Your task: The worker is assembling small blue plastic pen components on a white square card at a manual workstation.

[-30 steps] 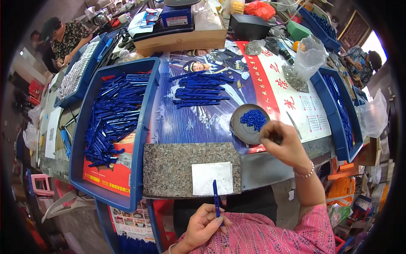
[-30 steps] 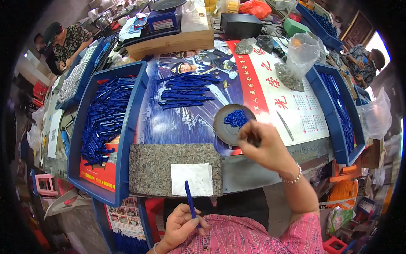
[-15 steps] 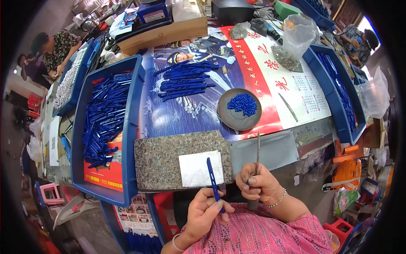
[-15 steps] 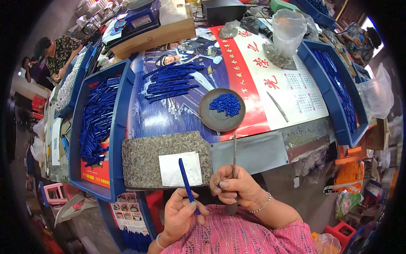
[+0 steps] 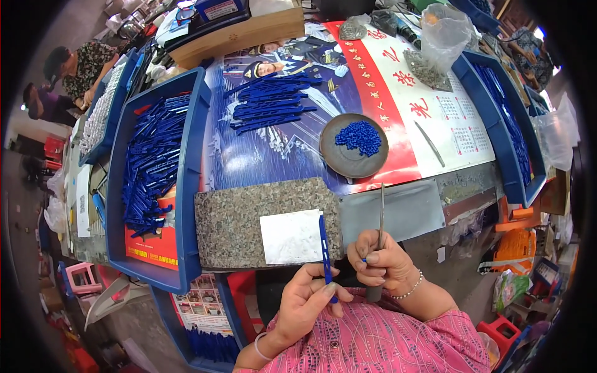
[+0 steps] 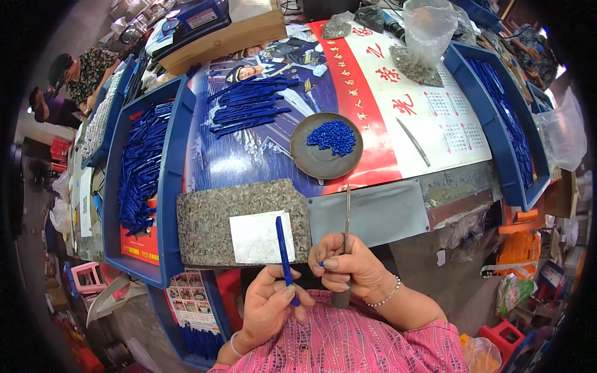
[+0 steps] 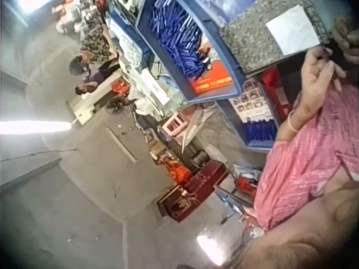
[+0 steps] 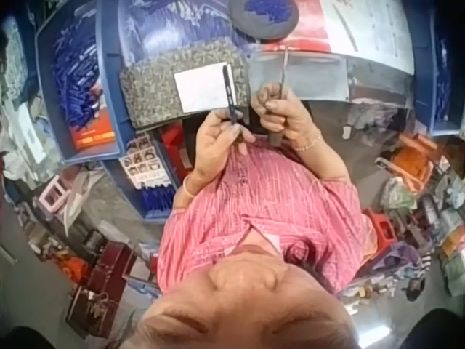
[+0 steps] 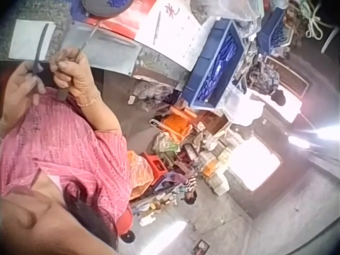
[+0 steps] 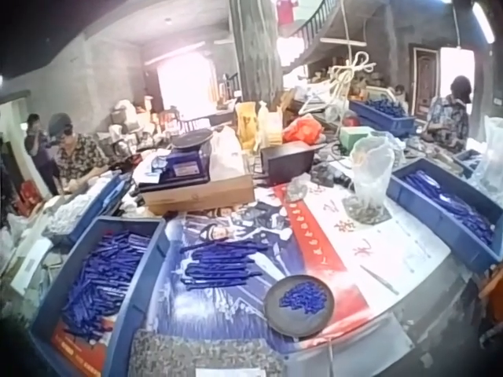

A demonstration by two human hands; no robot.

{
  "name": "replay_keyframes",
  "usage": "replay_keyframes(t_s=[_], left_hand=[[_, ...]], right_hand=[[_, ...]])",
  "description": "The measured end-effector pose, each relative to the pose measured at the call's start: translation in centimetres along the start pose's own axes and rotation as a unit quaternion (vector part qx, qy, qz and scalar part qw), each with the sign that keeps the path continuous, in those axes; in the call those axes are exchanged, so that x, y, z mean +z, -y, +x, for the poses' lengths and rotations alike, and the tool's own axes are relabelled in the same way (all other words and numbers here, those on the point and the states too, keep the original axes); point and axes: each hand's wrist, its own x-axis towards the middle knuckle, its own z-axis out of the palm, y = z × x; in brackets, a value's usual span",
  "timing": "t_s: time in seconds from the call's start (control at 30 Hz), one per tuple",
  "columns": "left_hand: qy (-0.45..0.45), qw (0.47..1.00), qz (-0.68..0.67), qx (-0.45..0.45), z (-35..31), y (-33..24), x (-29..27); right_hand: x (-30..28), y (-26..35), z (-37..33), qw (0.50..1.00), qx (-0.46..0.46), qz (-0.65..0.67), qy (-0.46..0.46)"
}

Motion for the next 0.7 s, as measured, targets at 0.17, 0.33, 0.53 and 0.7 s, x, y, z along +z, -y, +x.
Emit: replay_keyframes(t_s=[0.17,0.33,0.53,0.7], left_hand=[[-0.017,1.000,0.001,-0.014,0.0,-0.2,0.1],[-0.050,0.998,0.024,-0.029,0.0,-0.8,0.4],[-0.065,0.997,0.049,-0.003,-0.2,-0.2,0.0],[-0.092,0.974,0.196,0.074,-0.5,0.9,-0.2]], right_hand=[[1.1,0.0,-0.2,0.985,-0.023,-0.168,-0.044],[3.0,-1.0,-0.8,0.900,-0.070,-0.417,-0.104],[3.2,-2.1,-0.5,0.687,-0.204,-0.696,-0.038],[3.4,-2.6,-0.5,0.658,-0.220,-0.719,-0.037]])
